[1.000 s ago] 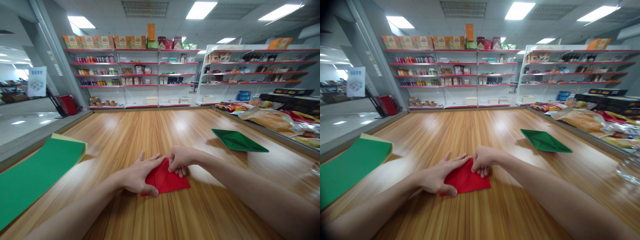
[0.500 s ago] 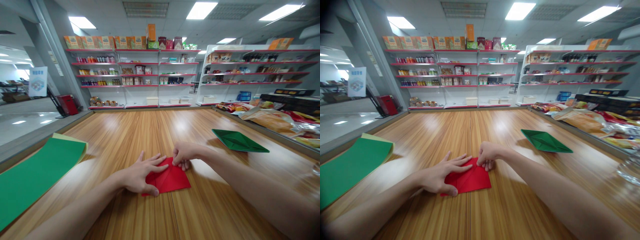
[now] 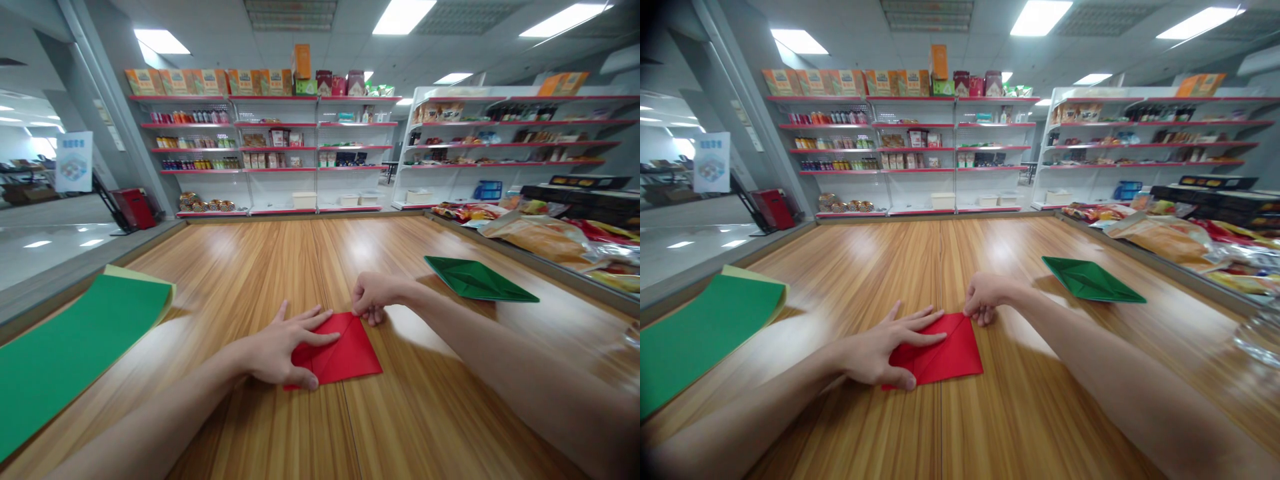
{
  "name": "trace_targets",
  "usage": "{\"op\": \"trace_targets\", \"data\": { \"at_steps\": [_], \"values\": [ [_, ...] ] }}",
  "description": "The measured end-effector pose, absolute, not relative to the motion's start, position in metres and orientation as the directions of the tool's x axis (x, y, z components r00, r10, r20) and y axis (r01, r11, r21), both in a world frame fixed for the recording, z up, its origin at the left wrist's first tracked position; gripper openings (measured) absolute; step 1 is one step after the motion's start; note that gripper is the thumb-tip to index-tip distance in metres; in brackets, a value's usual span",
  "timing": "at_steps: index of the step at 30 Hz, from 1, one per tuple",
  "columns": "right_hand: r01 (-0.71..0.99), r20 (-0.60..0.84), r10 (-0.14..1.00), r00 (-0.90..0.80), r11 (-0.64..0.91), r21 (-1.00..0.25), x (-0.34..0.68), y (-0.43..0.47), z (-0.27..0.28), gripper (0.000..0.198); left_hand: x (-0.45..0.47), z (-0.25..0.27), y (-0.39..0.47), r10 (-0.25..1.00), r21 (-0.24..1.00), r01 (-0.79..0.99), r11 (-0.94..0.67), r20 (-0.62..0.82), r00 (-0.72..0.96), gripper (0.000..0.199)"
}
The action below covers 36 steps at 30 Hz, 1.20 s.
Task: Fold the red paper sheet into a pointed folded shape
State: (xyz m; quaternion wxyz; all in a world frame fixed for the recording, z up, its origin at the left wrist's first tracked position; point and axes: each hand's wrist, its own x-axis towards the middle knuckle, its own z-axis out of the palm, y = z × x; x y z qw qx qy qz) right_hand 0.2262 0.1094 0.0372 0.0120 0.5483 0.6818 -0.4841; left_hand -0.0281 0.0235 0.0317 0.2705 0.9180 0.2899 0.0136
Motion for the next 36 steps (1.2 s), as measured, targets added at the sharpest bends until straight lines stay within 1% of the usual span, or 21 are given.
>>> {"op": "trace_targets", "data": {
  "at_steps": [4,7,11,12,16,18,21,26,30,33,36],
  "values": [
    [0.760,-0.543,0.750,-0.377,-0.085,-0.644,0.232,0.112,0.037,0.021,-0.029,0.032,0.024,0.537,0.518,0.516,-0.682,-0.124,0.834,0.075],
    [0.758,-0.530,0.761,-0.374,-0.078,-0.647,0.235,0.113,0.038,0.019,-0.028,0.033,0.024,0.538,0.503,0.525,-0.686,-0.134,0.832,0.076],
    [0.754,-0.467,0.803,-0.371,-0.034,-0.656,0.235,0.113,0.038,0.016,-0.025,0.030,0.022,0.574,0.465,0.560,-0.686,-0.126,0.809,0.083],
    [0.749,-0.439,0.818,-0.371,-0.015,-0.662,0.233,0.112,0.038,0.015,-0.024,0.028,0.021,0.592,0.456,0.569,-0.684,-0.109,0.799,0.080],
    [0.722,-0.322,0.859,-0.399,0.078,-0.687,0.219,0.105,0.033,0.010,-0.021,0.020,0.018,0.642,0.411,0.601,-0.686,-0.046,0.765,0.052],
    [0.719,-0.290,0.863,-0.414,0.115,-0.685,0.214,0.101,0.030,0.009,-0.019,0.018,0.018,0.648,0.384,0.610,-0.693,-0.037,0.761,0.048],
    [0.729,-0.265,0.867,-0.423,0.152,-0.667,0.210,0.097,0.030,0.009,-0.019,0.017,0.018,0.647,0.354,0.615,-0.705,-0.034,0.762,0.049],
    [0.764,-0.208,0.879,-0.430,0.232,-0.602,0.208,0.090,0.034,0.010,-0.019,0.017,0.018,0.644,0.328,0.617,-0.715,-0.035,0.765,0.049],
    [0.817,-0.146,0.904,-0.401,0.282,-0.503,0.203,0.085,0.036,0.014,-0.017,0.018,0.017,0.646,0.313,0.626,-0.714,-0.050,0.761,0.051],
    [0.852,-0.069,0.925,-0.373,0.312,-0.420,0.200,0.081,0.035,0.015,-0.015,0.017,0.014,0.670,0.309,0.651,-0.694,-0.056,0.741,0.053],
    [0.860,0.041,0.931,-0.363,0.351,-0.370,0.197,0.080,0.030,0.014,-0.011,0.013,0.011,0.731,0.293,0.705,-0.645,-0.031,0.682,0.052]
  ]
}}
